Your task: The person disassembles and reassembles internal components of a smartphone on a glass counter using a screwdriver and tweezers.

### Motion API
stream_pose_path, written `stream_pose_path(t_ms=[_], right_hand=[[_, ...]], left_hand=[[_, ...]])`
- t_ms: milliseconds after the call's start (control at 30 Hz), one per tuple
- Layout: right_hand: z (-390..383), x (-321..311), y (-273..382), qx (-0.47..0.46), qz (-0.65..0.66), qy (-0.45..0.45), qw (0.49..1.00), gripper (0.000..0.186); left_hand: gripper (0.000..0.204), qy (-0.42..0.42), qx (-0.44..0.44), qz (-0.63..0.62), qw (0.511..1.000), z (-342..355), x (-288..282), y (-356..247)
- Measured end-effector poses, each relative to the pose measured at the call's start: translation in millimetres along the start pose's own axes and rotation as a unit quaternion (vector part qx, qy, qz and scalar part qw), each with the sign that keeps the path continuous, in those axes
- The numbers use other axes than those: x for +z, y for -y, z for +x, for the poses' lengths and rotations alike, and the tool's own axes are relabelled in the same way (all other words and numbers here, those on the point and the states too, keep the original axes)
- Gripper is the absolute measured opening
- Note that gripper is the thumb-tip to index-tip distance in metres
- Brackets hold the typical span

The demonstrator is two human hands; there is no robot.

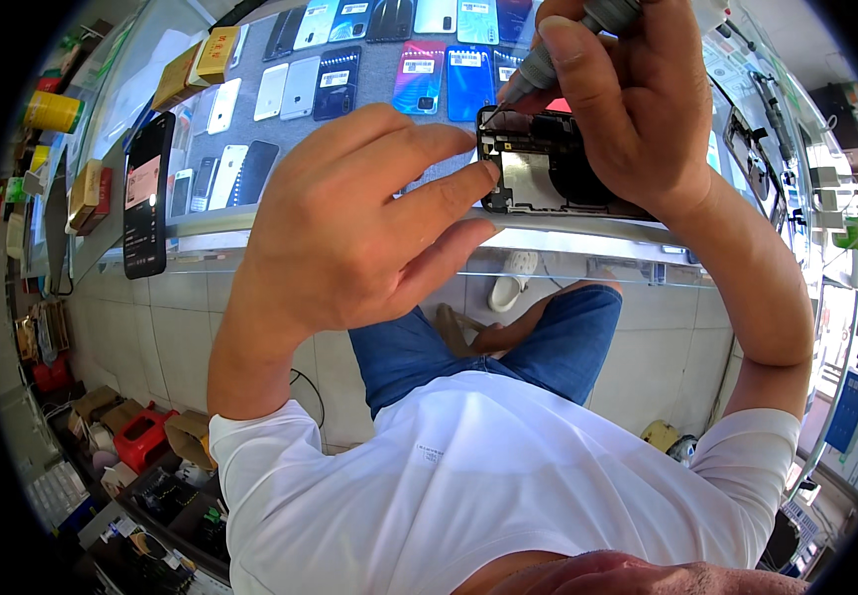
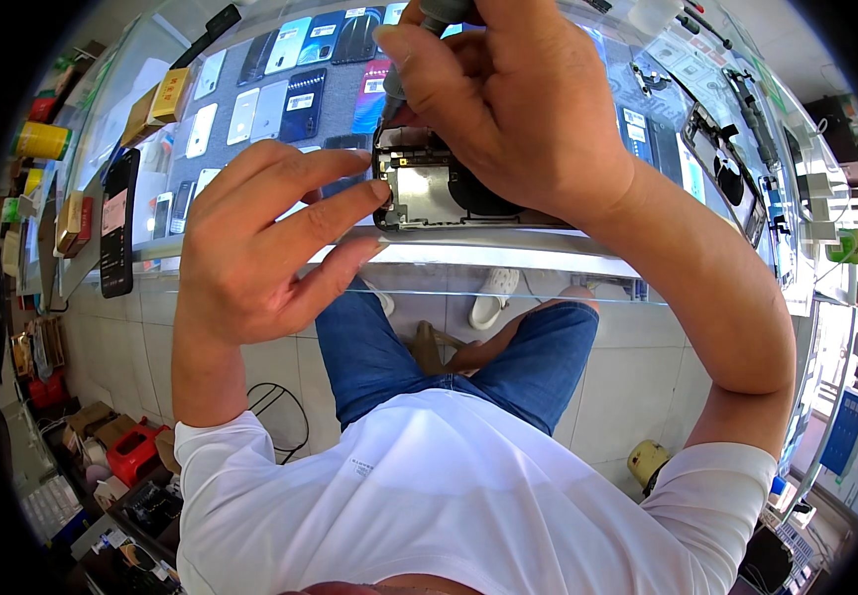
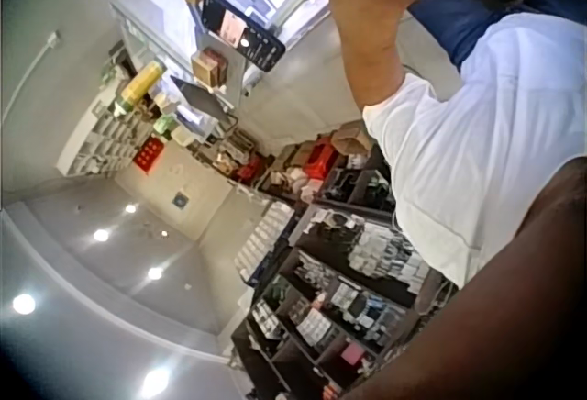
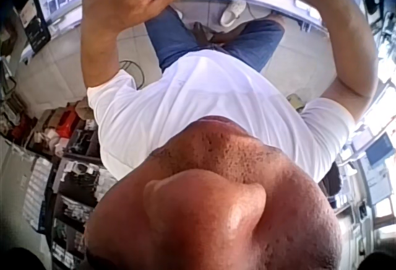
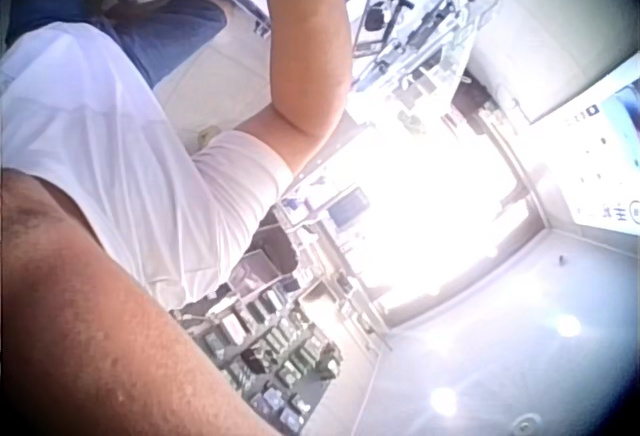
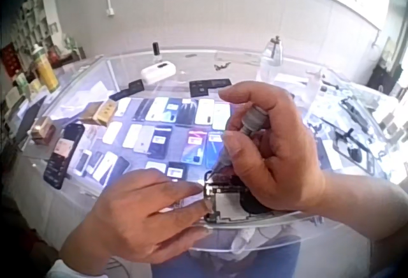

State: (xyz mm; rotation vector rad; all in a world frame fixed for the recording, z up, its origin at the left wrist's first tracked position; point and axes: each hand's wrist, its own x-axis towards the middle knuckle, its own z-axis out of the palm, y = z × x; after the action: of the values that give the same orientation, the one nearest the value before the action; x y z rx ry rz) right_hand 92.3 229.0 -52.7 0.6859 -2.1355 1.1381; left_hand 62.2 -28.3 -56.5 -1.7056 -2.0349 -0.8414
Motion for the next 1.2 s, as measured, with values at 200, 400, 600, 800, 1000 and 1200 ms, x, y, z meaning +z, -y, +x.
stream_pose_path(t_ms=[200, 400, 600, 800, 1000, 1200], right_hand=[[0, 2, -6, -0.027, -0.007, -0.009, 1.000, 0.042], [6, -4, 4, -0.030, -0.049, 0.021, 0.998, 0.042], [3, 0, 0, -0.026, -0.009, 0.010, 1.000, 0.041], [2, 1, -8, -0.055, -0.018, 0.002, 0.998, 0.041], [6, 1, -1, -0.058, -0.039, -0.002, 0.998, 0.040], [8, -4, 2, -0.068, -0.049, 0.019, 0.996, 0.039]], left_hand=[[0.045, -0.002, 0.007, 0.004, 1.000, 1, 1, 1], [0.045, 0.004, 0.004, 0.006, 1.000, 1, 0, -1], [0.044, 0.004, 0.002, 0.008, 1.000, 0, 1, -1], [0.045, 0.004, 0.002, 0.011, 1.000, 0, 1, -1], [0.046, 0.003, 0.004, 0.010, 1.000, 0, 1, -1], [0.046, 0.003, 0.004, 0.010, 1.000, 0, 2, 0]])
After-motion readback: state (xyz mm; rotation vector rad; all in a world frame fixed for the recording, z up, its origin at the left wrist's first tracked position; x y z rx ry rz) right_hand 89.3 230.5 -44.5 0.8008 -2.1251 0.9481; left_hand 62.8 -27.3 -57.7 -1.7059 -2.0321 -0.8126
